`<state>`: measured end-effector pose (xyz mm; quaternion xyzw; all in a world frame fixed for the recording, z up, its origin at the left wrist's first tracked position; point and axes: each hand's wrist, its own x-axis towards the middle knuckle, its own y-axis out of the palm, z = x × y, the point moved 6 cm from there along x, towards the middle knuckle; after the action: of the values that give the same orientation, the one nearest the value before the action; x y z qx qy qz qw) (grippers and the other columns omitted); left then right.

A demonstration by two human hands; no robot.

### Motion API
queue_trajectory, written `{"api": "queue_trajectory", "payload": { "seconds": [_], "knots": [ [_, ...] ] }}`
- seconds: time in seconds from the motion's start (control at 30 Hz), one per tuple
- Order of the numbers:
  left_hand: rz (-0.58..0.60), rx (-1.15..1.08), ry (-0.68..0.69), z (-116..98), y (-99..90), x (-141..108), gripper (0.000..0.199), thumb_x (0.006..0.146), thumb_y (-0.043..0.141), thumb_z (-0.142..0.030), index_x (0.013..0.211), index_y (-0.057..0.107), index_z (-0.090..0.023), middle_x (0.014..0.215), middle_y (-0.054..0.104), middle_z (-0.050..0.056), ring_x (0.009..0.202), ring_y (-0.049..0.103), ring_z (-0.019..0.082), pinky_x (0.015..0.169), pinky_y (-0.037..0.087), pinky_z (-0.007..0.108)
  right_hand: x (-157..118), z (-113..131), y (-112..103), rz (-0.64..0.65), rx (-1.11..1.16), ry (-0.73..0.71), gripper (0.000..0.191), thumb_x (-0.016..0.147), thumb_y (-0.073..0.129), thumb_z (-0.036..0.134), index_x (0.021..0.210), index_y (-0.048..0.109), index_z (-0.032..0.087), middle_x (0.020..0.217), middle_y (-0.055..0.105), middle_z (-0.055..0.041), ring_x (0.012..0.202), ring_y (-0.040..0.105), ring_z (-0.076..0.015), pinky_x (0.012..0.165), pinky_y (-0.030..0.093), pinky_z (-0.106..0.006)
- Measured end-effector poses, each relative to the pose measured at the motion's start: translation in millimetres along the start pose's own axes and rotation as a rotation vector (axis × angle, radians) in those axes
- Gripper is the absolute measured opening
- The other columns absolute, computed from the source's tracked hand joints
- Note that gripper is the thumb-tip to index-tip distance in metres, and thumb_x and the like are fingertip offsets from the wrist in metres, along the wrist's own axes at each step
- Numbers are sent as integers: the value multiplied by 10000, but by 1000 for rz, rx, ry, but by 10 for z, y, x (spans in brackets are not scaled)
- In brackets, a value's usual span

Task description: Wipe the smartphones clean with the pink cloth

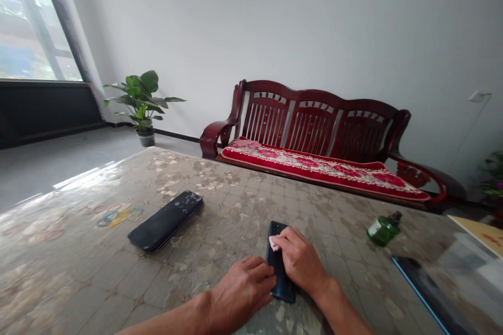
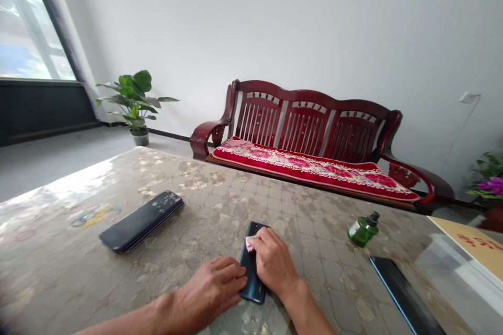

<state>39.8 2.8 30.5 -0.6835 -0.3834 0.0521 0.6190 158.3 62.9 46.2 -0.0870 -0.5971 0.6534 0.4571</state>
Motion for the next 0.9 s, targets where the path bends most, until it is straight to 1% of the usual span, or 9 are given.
{"api": "queue_trajectory", "payload": {
  "seconds": [0.1, 0.23, 0.3, 0.4, 0.53, 0.6, 0.77, 0.83, 0.9],
  "knots": [
    [18, 5, 1, -1, -10, 0, 133, 1001, 498, -272, 939, 591, -200, 928, 654, 38, 896, 607, 186, 829, 501, 298, 42, -60, 4, -21, -10, 42, 355, 847, 423, -32, 933, 652, 226, 889, 587, -26, 864, 548, -162, 780, 441, -258],
    [75, 15, -9, 5, -1, 10, 80, 971, 551, -254, 929, 581, -193, 951, 660, 27, 908, 613, 195, 832, 502, 309, -44, 73, 9, 71, 67, -33, 314, 870, 423, 3, 932, 641, 221, 883, 580, -20, 856, 549, -152, 773, 444, -251],
    [84, 8, -13, 7, -3, 12, 81, 965, 559, -254, 916, 578, -193, 955, 658, 28, 913, 610, 196, 835, 499, 307, -92, 119, 3, 89, 78, -55, 308, 885, 422, 13, 948, 637, 225, 890, 584, -18, 863, 547, -152, 777, 445, -253],
    [92, 4, -23, 11, -13, 14, 90, 975, 536, -248, 917, 575, -192, 967, 655, 31, 913, 604, 196, 835, 498, 310, -87, 45, -11, 37, 35, -8, 313, 892, 431, 6, 975, 638, 227, 912, 596, -23, 877, 550, -160, 790, 449, -269],
    [75, 0, -18, 3, -47, 20, 115, 995, 500, -255, 943, 584, -195, 957, 650, 38, 908, 601, 192, 840, 500, 307, -23, -130, -22, -58, -42, 102, 269, 886, 472, 12, 929, 637, 221, 858, 593, -20, 832, 559, -167, 761, 455, -280],
    [69, 0, -11, 0, -54, 22, 140, 1001, 483, -260, 930, 586, -197, 933, 647, 37, 892, 601, 189, 824, 503, 301, -21, -115, -13, -40, -18, 83, 267, 884, 477, 9, 910, 633, 224, 864, 596, -16, 834, 562, -163, 756, 453, -270],
    [37, 3, -6, 1, -58, 26, 171, 1004, 483, -285, 899, 587, -199, 899, 643, 34, 868, 601, 191, 798, 502, 301, -131, 102, -30, 56, 72, -63, 287, 882, 465, 18, 961, 638, 233, 917, 608, -19, 879, 555, -160, 785, 452, -265],
    [43, 2, -8, -2, -61, 29, 167, 1003, 489, -284, 898, 585, -197, 903, 645, 33, 870, 601, 191, 803, 501, 302, -153, 104, -35, 65, 72, -74, 297, 883, 468, 21, 993, 642, 235, 926, 610, -22, 885, 556, -162, 797, 455, -272],
    [49, -8, -8, -8, -75, 32, 158, 1006, 482, -271, 911, 585, -198, 919, 650, 35, 882, 604, 188, 815, 500, 298, -131, 15, -46, 22, 38, -36, 310, 883, 464, 16, 994, 652, 235, 917, 607, -25, 884, 558, -166, 795, 460, -277]
  ]
}}
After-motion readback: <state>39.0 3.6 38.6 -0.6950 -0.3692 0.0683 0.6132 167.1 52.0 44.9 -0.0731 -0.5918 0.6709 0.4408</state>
